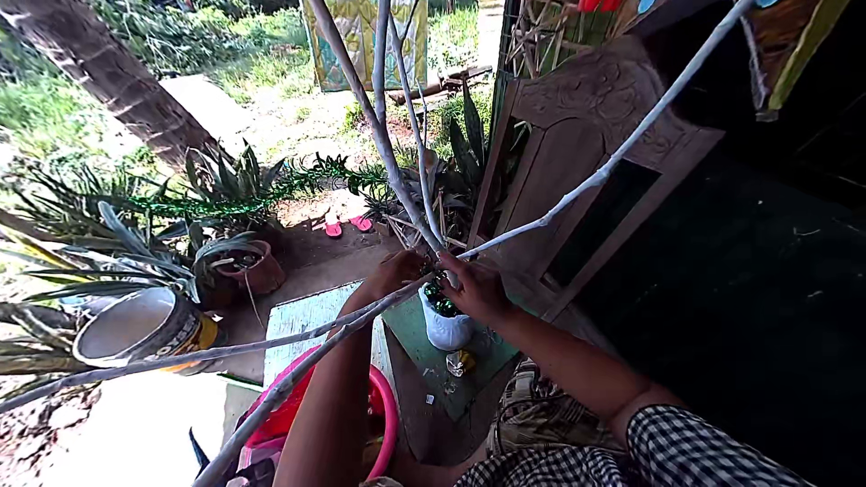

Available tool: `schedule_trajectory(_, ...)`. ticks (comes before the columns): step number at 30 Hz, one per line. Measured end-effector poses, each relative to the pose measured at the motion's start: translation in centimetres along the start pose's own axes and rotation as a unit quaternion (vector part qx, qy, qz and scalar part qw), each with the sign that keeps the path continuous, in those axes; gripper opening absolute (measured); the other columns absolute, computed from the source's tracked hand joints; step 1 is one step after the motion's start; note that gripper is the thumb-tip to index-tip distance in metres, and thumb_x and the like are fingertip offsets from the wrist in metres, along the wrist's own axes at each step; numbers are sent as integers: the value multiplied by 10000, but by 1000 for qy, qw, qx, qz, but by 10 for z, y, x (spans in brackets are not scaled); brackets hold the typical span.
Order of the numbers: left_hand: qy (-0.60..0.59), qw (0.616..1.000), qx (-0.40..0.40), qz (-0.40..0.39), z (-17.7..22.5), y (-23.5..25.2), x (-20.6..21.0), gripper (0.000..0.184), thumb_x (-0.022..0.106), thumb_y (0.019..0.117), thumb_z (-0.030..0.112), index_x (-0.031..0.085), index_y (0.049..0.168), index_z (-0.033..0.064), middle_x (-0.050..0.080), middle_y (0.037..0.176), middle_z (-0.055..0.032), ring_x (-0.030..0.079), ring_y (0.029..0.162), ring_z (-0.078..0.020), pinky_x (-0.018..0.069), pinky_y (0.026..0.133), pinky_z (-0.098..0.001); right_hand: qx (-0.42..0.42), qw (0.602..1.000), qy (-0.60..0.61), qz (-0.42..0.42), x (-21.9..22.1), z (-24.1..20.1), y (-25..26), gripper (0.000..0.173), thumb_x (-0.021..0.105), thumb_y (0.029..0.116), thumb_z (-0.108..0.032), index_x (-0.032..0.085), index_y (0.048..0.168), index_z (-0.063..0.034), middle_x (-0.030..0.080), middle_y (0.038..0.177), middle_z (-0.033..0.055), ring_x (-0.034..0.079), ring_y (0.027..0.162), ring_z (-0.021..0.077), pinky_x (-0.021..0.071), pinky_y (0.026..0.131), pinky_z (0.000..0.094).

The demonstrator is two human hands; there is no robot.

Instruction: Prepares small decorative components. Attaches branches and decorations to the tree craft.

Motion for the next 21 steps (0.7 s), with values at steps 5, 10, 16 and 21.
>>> schedule_trajectory(5,1,1000,-17,-7,-4,2,-2,417,258,1138,223,622,1102,23,631,822,27,617,729,-19,527,713,-205,-4,1000,-9,-3,0,-3,-1,444,726,867,-67,654,1300,-3,771,988,108,729,751,241,593,662,378)
schedule_trajectory(10,8,1000,-9,9,-5,2,-7,450,256,1130,249,655,1075,48,655,872,16,637,801,-58,531,747,-247,-9,1000,1,12,-1,-6,1,453,734,846,-64,652,1285,9,768,966,117,732,770,240,595,674,373)
schedule_trajectory(16,11,1000,-15,21,-2,-3,-3,497,243,1137,268,643,1116,-26,655,967,-45,629,862,-64,520,818,-252,12,1000,9,16,0,-5,-6,478,751,820,-57,651,1284,2,756,958,121,720,770,247,591,673,371)
schedule_trajectory(21,-13,999,-23,39,-4,0,-6,456,267,1129,229,641,980,15,645,836,7,625,768,-34,522,751,-211,29,999,23,11,4,-2,-6,561,768,794,-40,613,1330,20,756,960,113,718,769,249,594,690,380)
Point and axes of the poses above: each hand's wrist, its own y-axis towards the middle knuckle, its own x-axis out of the palm, z = x × y, the point moved 9 cm from there along y, towards the middle knuckle
